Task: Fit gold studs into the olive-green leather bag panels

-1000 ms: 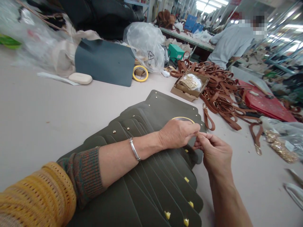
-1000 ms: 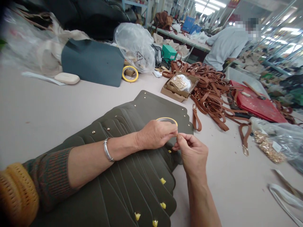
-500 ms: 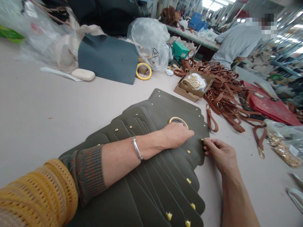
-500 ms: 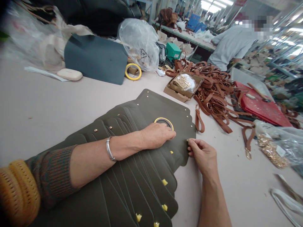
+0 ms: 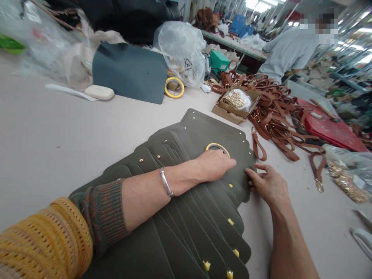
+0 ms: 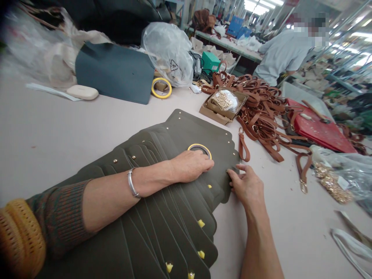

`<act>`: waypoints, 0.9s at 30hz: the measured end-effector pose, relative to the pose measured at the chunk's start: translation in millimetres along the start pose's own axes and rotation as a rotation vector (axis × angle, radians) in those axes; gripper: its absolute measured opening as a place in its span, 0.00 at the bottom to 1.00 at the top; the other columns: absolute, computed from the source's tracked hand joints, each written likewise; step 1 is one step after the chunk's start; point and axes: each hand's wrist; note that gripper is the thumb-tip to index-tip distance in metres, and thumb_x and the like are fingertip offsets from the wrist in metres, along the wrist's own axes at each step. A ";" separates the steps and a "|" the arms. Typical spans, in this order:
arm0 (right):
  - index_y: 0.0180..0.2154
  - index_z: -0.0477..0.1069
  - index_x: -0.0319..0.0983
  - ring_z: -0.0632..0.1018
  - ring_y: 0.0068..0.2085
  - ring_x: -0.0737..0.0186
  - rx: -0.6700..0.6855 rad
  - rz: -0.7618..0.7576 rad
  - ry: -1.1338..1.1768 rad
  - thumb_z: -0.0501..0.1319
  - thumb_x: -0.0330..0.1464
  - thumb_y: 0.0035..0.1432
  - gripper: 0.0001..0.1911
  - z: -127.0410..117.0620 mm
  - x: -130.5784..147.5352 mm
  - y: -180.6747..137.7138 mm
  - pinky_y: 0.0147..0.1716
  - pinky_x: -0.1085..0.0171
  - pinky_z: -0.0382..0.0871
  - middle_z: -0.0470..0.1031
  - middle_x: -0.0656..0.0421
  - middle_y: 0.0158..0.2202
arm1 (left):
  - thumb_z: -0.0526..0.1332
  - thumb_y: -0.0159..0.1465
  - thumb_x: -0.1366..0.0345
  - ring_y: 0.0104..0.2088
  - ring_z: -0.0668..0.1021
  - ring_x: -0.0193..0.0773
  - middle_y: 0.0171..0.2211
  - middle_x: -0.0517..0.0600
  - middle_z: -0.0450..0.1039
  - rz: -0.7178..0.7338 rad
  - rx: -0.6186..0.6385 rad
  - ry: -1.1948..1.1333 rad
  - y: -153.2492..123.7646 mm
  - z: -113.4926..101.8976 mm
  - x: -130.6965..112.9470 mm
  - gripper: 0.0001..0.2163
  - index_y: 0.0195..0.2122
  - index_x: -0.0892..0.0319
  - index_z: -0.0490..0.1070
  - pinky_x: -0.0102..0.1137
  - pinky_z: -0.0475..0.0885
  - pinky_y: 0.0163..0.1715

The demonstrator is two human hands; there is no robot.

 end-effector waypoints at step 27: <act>0.29 0.79 0.40 0.77 0.29 0.56 0.222 -0.189 -0.257 0.59 0.50 0.49 0.21 -15.0 -0.4 -12.4 0.28 0.62 0.65 0.80 0.56 0.26 | 0.51 0.67 0.70 0.41 0.76 0.37 0.39 0.48 0.75 0.078 -0.139 -0.172 2.3 -9.5 3.4 0.07 0.40 0.57 0.68 0.31 0.69 0.43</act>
Point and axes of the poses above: each hand's wrist, its own y-axis towards the middle knuckle, its own z-axis out of the palm, x = y × z
